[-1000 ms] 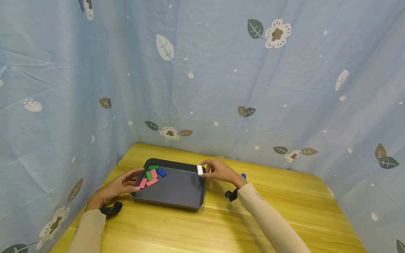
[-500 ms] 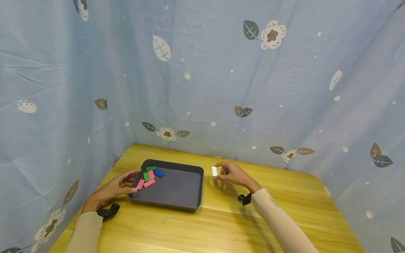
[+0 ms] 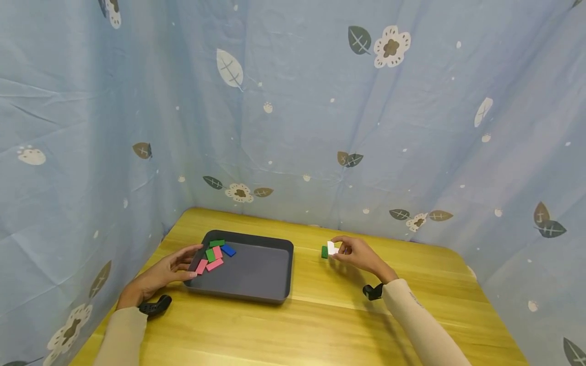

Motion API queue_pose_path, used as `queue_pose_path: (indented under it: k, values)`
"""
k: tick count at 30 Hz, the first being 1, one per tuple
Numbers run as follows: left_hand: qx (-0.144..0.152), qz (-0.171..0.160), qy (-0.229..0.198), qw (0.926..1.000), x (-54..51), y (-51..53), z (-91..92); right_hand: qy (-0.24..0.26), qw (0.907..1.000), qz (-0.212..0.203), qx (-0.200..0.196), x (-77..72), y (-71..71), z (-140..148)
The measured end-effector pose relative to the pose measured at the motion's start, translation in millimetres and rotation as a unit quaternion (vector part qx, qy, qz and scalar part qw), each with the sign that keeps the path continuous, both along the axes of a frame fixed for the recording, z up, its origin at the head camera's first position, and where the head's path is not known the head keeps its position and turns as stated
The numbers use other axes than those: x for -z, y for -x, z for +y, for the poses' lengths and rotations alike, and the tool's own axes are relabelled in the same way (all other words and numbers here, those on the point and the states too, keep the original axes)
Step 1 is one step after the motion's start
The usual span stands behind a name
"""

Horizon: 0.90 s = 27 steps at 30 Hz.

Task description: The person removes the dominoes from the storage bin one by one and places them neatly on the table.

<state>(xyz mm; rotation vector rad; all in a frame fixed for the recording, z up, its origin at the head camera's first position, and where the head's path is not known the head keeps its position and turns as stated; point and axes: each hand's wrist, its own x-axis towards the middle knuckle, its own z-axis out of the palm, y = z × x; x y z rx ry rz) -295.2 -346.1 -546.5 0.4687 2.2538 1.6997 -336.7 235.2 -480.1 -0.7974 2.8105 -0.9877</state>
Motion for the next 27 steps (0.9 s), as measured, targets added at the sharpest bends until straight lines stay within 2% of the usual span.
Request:
queue_pose_path:
  k: [5,15,27]
  values:
    - [-0.001,-0.001,-0.002,1.0000,-1.0,-1.7,-0.3,0.000,0.9996,0.005,0.026,2.6,-3.0,16]
    - [0.002,0.006,-0.004,1.0000,1.9,-3.0,-3.5,0.000,0.9988,-0.005,0.048,12.4,-5.6,46]
    - [0.000,0.007,0.003,1.0000,2.3,-0.3,-0.5,-0.001,0.9964,-0.012,0.083,22.7,-5.5,77]
